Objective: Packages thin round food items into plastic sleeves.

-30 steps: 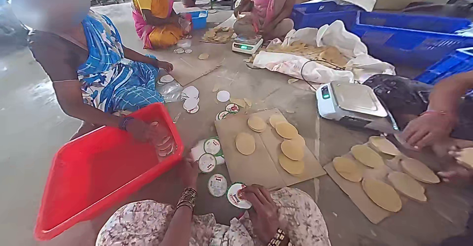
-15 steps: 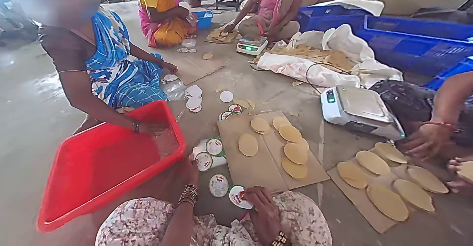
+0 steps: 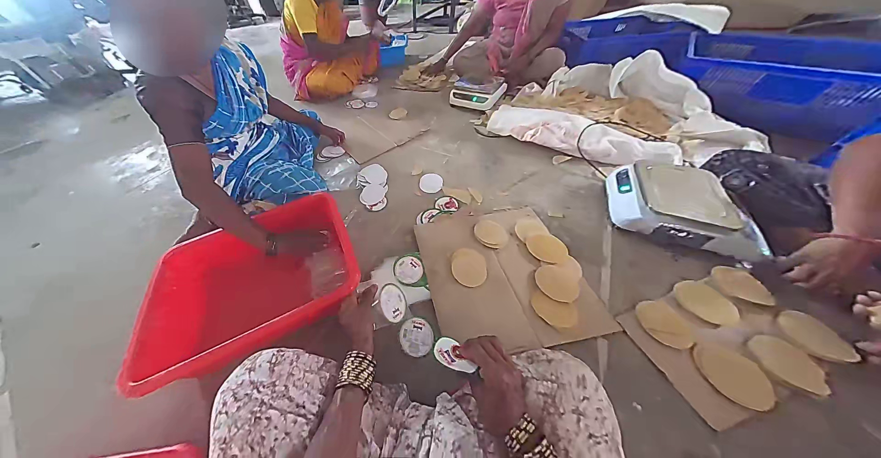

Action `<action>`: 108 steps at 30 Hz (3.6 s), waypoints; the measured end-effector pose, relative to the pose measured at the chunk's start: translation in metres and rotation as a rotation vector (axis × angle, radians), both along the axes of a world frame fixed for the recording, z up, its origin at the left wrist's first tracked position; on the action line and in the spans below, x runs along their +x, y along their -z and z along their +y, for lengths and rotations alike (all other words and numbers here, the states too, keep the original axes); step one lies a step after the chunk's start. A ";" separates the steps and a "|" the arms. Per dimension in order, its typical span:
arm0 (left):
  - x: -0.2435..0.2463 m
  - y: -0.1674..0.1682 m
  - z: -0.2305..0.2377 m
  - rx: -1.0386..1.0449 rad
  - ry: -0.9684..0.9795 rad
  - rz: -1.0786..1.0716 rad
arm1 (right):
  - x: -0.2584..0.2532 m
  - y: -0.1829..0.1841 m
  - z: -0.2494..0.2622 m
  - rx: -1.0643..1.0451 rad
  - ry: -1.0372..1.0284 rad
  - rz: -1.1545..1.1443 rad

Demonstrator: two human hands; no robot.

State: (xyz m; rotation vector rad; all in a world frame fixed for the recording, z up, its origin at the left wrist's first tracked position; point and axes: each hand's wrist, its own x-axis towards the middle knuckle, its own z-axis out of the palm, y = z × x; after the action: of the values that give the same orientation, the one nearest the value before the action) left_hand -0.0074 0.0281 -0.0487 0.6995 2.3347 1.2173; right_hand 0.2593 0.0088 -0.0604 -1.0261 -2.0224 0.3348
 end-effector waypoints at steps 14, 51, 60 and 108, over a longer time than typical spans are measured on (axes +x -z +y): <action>0.037 -0.049 -0.095 0.473 0.283 0.063 | 0.002 -0.033 -0.015 -0.341 -0.289 0.584; 0.030 -0.028 -0.017 0.674 0.124 -0.595 | -0.009 -0.003 0.188 -0.369 0.165 -0.623; 0.030 -0.026 -0.013 0.666 0.056 -0.678 | -0.014 0.011 0.220 -0.634 0.220 -0.423; 0.025 -0.023 -0.016 0.616 0.088 -0.593 | -0.002 -0.045 0.121 -0.772 0.191 -0.615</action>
State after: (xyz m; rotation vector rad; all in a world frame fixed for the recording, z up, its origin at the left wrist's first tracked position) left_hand 0.0177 0.0122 -0.0254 0.5133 1.4382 1.8218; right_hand 0.2576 0.1294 -0.0151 -1.9743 -2.3445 0.8128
